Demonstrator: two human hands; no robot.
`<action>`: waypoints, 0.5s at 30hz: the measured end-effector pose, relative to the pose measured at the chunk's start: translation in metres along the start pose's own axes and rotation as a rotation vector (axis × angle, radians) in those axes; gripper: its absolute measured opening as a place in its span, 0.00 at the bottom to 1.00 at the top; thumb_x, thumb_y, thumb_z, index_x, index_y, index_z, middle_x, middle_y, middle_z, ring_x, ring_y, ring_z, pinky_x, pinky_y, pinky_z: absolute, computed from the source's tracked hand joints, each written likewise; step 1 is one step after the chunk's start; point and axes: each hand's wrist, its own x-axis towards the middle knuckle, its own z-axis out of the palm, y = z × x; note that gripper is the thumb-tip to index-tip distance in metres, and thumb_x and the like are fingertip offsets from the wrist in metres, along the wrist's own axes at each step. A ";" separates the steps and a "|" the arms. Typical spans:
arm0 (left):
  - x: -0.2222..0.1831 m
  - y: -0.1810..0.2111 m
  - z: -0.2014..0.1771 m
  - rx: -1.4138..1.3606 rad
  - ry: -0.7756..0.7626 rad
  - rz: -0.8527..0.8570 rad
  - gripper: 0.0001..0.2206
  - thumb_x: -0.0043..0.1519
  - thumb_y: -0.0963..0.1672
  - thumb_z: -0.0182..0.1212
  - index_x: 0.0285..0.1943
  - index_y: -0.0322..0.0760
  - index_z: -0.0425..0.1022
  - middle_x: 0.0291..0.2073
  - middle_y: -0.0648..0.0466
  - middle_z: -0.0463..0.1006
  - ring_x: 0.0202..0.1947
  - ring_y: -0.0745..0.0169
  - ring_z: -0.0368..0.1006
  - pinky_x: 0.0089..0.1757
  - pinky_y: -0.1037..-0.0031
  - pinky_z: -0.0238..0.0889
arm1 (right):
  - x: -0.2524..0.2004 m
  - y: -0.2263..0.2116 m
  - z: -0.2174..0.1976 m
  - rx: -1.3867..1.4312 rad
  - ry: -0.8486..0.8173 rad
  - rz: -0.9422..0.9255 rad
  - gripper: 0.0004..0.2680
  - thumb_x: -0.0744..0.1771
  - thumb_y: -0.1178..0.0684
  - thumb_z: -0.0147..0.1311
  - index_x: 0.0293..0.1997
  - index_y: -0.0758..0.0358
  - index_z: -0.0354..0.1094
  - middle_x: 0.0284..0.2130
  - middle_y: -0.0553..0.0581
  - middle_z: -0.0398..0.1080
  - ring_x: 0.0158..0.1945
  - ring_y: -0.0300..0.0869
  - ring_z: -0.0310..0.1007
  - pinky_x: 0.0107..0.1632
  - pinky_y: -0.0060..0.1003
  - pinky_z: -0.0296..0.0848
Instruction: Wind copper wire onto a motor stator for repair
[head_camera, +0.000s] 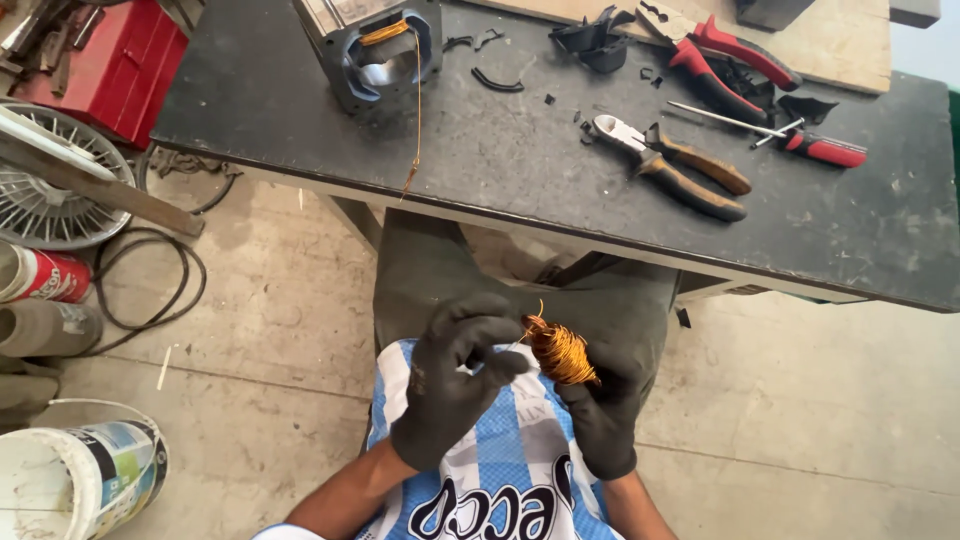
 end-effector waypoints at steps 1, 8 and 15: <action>0.001 -0.001 -0.004 -0.011 -0.026 0.088 0.09 0.57 0.38 0.68 0.45 0.37 0.77 0.39 0.57 0.77 0.25 0.74 0.64 0.29 0.80 0.62 | 0.002 -0.001 -0.003 -0.013 -0.029 0.025 0.19 0.64 0.63 0.59 0.61 0.62 0.57 0.50 0.60 0.70 0.41 0.41 0.75 0.43 0.33 0.77; 0.024 -0.058 -0.015 -0.639 -0.459 -0.177 0.23 0.66 0.35 0.52 0.72 0.27 0.63 0.57 0.48 0.74 0.40 0.70 0.68 0.46 0.78 0.64 | 0.011 0.004 -0.002 0.416 -0.181 0.207 0.18 0.70 0.55 0.54 0.66 0.67 0.52 0.53 0.71 0.68 0.48 0.54 0.75 0.48 0.46 0.77; 0.027 -0.046 0.003 -0.713 -0.410 -0.470 0.13 0.64 0.46 0.65 0.49 0.30 0.79 0.30 0.58 0.76 0.25 0.76 0.65 0.28 0.82 0.58 | 0.010 0.000 -0.001 0.414 -0.143 0.274 0.19 0.69 0.56 0.55 0.66 0.67 0.52 0.52 0.68 0.69 0.45 0.52 0.76 0.48 0.45 0.77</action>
